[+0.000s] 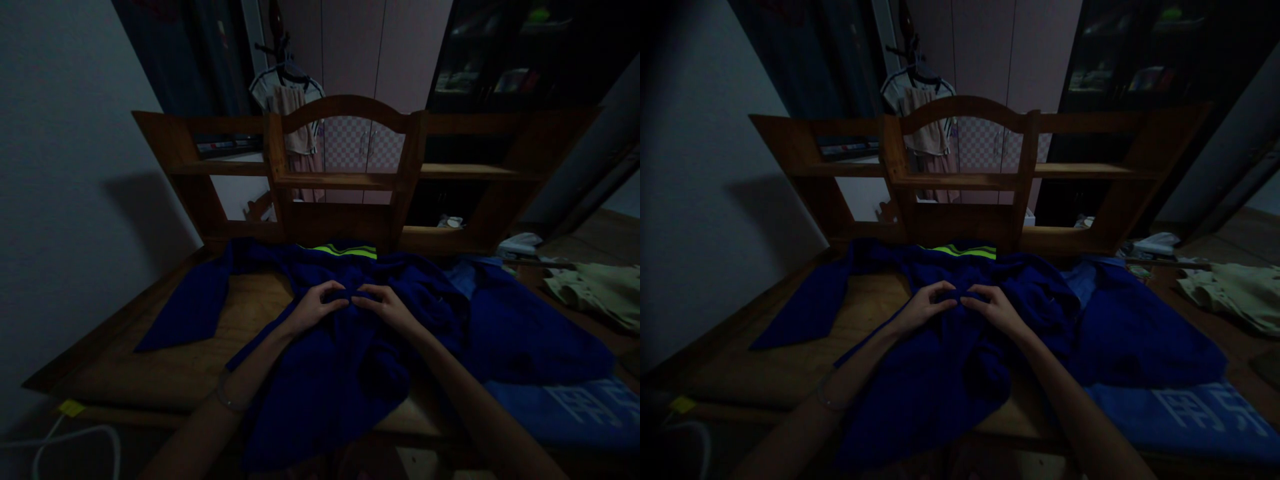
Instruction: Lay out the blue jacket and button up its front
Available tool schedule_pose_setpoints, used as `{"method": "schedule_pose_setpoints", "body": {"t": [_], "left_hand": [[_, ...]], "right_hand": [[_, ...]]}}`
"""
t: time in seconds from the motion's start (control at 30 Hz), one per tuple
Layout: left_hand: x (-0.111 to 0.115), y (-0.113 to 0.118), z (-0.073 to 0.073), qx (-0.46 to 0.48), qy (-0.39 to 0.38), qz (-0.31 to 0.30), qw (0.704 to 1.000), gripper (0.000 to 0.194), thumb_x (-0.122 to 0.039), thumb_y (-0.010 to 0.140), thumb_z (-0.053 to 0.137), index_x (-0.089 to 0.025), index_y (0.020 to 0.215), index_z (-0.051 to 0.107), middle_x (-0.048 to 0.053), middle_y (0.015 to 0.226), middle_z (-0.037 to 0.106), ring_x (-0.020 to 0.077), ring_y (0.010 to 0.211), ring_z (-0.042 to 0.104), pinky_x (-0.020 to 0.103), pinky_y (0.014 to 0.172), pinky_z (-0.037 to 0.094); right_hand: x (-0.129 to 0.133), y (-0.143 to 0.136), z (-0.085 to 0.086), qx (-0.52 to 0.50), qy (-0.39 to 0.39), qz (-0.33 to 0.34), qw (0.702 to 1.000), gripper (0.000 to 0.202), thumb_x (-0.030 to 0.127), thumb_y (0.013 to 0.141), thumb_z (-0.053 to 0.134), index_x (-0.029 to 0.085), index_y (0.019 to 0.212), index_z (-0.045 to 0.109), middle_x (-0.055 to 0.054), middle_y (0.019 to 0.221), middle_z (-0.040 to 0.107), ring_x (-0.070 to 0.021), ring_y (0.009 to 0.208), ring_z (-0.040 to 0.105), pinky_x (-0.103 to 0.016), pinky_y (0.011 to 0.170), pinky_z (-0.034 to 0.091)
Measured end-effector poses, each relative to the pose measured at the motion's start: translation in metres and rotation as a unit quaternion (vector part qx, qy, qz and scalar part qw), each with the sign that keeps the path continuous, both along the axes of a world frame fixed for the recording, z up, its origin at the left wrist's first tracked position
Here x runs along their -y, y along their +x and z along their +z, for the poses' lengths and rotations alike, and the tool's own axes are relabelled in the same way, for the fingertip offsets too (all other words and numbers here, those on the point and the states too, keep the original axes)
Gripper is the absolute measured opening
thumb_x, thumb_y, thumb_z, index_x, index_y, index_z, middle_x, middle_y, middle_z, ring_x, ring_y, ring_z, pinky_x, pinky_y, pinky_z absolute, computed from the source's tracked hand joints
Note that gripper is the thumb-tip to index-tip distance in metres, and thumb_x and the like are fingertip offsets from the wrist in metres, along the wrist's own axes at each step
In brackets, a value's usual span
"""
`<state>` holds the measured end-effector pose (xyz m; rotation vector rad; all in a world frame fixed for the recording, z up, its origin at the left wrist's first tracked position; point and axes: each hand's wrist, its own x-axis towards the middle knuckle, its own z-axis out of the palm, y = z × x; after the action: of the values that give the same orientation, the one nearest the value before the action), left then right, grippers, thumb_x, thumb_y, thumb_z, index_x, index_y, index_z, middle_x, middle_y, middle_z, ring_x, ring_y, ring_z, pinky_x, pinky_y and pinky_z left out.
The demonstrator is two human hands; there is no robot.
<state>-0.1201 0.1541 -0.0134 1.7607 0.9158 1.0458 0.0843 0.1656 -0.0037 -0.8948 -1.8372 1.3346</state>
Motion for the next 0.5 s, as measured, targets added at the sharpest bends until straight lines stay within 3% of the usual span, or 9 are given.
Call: {"method": "schedule_pose_setpoints", "body": {"t": [0.13, 0.23, 0.33, 0.5], "left_hand": [[0.003, 0.000, 0.001, 0.010, -0.017, -0.019, 1.000, 0.034, -0.039, 0.081, 0.060, -0.012, 0.100, 0.055, 0.005, 0.096, 0.057, 0.0145, 0.090, 0.054, 0.024, 0.080, 0.042], [0.005, 0.001, 0.001, -0.015, 0.016, 0.003, 1.000, 0.034, -0.041, 0.081, 0.059, -0.013, 0.099, 0.055, 0.005, 0.094, 0.057, 0.0146, 0.089, 0.054, 0.024, 0.079, 0.042], [0.008, 0.005, 0.000, -0.038, 0.066, 0.053, 0.996, 0.031, -0.040, 0.083, 0.056, -0.014, 0.098, 0.056, 0.004, 0.095, 0.058, 0.0148, 0.091, 0.054, 0.024, 0.082, 0.042], [0.015, 0.015, -0.003, -0.100, 0.156, 0.194, 0.963, 0.021, -0.035, 0.084, 0.055, -0.018, 0.095, 0.057, 0.000, 0.092, 0.060, 0.0121, 0.087, 0.056, 0.023, 0.082, 0.042]], "right_hand": [[0.001, 0.002, 0.002, -0.003, -0.035, 0.007, 0.999, 0.027, 0.037, 0.080, 0.060, 0.011, 0.088, 0.061, -0.002, 0.078, 0.056, -0.0098, 0.067, 0.052, -0.019, 0.059, 0.039], [0.002, 0.002, 0.003, 0.009, -0.006, 0.001, 1.000, 0.025, 0.036, 0.079, 0.060, 0.011, 0.086, 0.061, -0.001, 0.077, 0.056, -0.0100, 0.067, 0.052, -0.019, 0.060, 0.039], [0.004, -0.001, 0.002, 0.036, 0.080, -0.032, 0.996, 0.026, 0.037, 0.081, 0.058, 0.012, 0.087, 0.062, -0.002, 0.081, 0.060, -0.0131, 0.074, 0.055, -0.021, 0.064, 0.042], [0.013, -0.007, 0.001, 0.109, 0.259, -0.142, 0.949, 0.020, 0.032, 0.084, 0.054, 0.018, 0.093, 0.065, 0.000, 0.088, 0.063, -0.0152, 0.082, 0.059, -0.024, 0.074, 0.043]]}}
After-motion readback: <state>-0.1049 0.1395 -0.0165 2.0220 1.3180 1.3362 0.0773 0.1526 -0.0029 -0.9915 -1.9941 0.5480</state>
